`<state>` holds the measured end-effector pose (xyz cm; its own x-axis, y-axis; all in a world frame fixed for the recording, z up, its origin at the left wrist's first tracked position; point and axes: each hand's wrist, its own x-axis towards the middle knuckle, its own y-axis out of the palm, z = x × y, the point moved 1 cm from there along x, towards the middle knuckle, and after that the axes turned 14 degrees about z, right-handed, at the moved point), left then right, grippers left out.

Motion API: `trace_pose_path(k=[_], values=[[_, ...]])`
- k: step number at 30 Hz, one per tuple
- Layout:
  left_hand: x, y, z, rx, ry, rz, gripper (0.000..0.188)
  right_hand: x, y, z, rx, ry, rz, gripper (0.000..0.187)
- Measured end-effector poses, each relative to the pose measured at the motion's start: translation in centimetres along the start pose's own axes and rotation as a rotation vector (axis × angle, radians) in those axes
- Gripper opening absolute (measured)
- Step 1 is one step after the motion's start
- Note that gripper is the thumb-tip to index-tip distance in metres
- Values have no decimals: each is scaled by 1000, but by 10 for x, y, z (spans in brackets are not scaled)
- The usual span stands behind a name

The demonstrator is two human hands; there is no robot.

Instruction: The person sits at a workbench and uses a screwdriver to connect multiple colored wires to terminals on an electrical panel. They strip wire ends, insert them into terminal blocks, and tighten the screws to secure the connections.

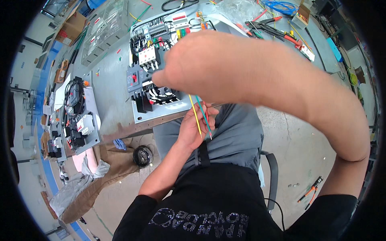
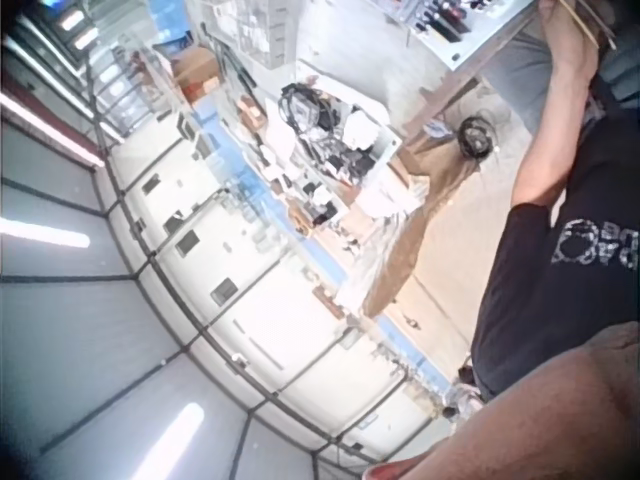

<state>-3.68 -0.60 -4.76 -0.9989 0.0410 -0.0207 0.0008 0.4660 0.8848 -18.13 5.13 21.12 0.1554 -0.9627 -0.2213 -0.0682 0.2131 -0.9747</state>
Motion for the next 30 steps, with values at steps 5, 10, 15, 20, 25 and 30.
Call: trace_pose_path(k=[5,10,15,20,25,30], values=[[-3,5,-1,51,14,1,23,4,-5,-3,12,136,19,30],[-8,0,-3,120,-11,-76,22,10,-5,17,-36,222,-124,29],[0,-7,-4,118,23,-51,23,10,-29,12,203,96,66,27],[5,-4,-3,103,26,-37,23,1,-21,16,170,161,-26,29],[0,-5,-3,127,61,-48,21,20,-14,11,65,235,-67,27],[4,-4,-2,130,92,0,22,6,-13,14,127,198,-86,25]])
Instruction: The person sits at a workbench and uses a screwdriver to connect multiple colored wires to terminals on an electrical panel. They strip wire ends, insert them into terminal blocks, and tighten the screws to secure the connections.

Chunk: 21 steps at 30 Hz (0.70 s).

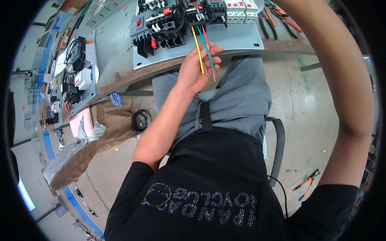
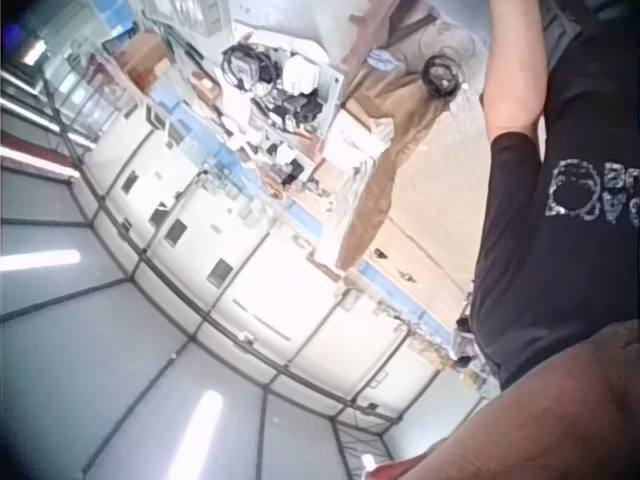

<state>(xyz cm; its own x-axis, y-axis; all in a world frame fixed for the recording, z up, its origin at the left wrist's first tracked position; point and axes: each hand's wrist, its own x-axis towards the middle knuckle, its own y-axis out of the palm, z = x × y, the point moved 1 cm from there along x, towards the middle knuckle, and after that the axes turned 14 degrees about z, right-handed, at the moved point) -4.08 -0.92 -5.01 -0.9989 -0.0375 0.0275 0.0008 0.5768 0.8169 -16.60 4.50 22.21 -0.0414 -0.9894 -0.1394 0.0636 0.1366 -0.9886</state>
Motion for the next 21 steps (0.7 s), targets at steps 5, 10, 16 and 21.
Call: trace_pose_path(k=[5,10,16,21], values=[[1,-3,1,1,14,-5,22,6,6,4,-115,173,-21,26],[1,-4,1,52,33,-10,22,-3,-2,8,-38,-20,-7,30],[1,0,-1,64,70,-3,23,-10,2,18,-97,13,4,34],[5,-1,2,61,67,-2,21,11,7,3,-158,121,7,33]])
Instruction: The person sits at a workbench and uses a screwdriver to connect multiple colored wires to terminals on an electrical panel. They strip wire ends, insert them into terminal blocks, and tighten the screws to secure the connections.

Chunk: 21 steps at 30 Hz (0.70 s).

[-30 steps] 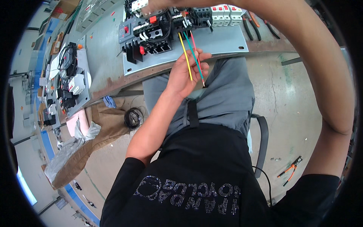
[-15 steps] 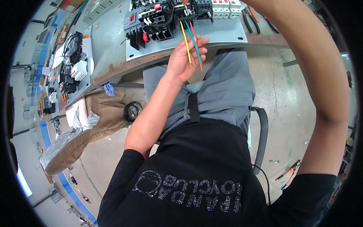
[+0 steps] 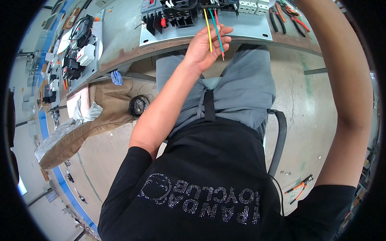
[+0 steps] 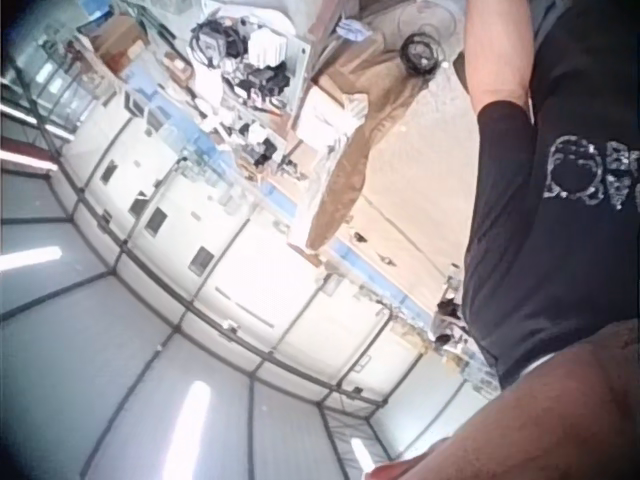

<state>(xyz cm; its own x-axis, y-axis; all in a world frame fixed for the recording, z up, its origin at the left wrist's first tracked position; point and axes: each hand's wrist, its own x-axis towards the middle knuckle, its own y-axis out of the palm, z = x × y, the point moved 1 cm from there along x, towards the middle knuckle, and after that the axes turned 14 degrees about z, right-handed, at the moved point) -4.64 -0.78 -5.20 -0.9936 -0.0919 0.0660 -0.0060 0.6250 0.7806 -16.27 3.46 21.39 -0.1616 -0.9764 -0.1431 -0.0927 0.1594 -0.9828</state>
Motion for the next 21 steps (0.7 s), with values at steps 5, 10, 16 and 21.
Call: trace_pose_path(k=[5,10,16,21], values=[[-3,-3,-1,-35,27,11,22,-10,-8,9,127,-61,68,33],[0,-2,1,-92,36,25,18,-5,-3,1,94,-52,32,32],[11,3,5,-124,12,60,22,-9,0,-7,75,2,-15,35],[1,-6,0,-155,45,39,24,-23,-13,20,133,-76,0,40]])
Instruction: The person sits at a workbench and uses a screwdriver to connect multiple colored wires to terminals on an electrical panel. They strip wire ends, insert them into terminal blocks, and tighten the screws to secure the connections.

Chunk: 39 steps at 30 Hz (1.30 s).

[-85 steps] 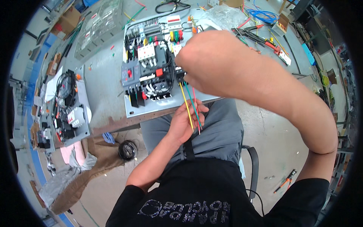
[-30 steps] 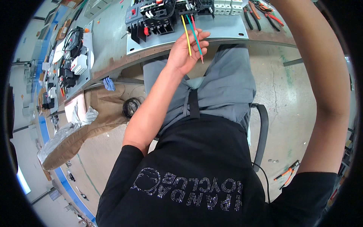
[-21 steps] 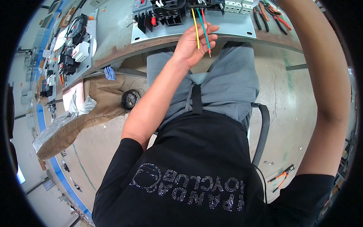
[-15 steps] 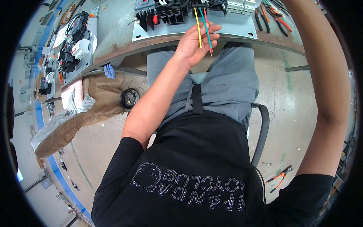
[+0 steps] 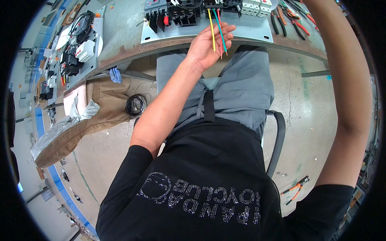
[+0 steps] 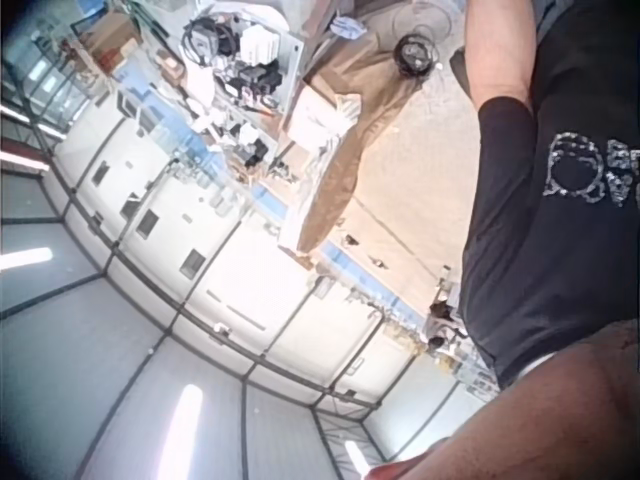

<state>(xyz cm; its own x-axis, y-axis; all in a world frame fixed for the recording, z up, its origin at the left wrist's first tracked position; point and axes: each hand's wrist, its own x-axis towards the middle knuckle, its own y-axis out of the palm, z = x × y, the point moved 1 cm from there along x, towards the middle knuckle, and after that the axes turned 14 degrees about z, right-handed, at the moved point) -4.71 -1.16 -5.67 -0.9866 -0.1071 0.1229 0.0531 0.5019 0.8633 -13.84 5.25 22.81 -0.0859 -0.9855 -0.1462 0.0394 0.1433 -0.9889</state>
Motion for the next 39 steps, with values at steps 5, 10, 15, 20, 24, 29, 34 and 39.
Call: trace_pose_path(k=[5,10,15,20,24,29,34,39], values=[[-1,-3,-2,1,1,-8,25,7,12,-3,-82,39,-52,42],[12,-2,3,17,-40,19,25,13,5,-14,-58,122,82,43],[2,-15,-8,52,-2,-10,25,3,6,15,-36,-5,45,38],[17,1,2,38,-46,16,25,9,-2,-4,-80,186,87,33],[7,-7,-6,21,3,-7,25,6,-8,14,20,-18,84,33],[15,-2,0,8,-37,29,26,6,-7,7,-56,71,136,30],[7,-11,-5,-6,-14,33,25,0,-5,22,-151,95,49,30],[8,-5,-4,-46,-23,-7,25,2,-9,26,-231,210,125,33]])
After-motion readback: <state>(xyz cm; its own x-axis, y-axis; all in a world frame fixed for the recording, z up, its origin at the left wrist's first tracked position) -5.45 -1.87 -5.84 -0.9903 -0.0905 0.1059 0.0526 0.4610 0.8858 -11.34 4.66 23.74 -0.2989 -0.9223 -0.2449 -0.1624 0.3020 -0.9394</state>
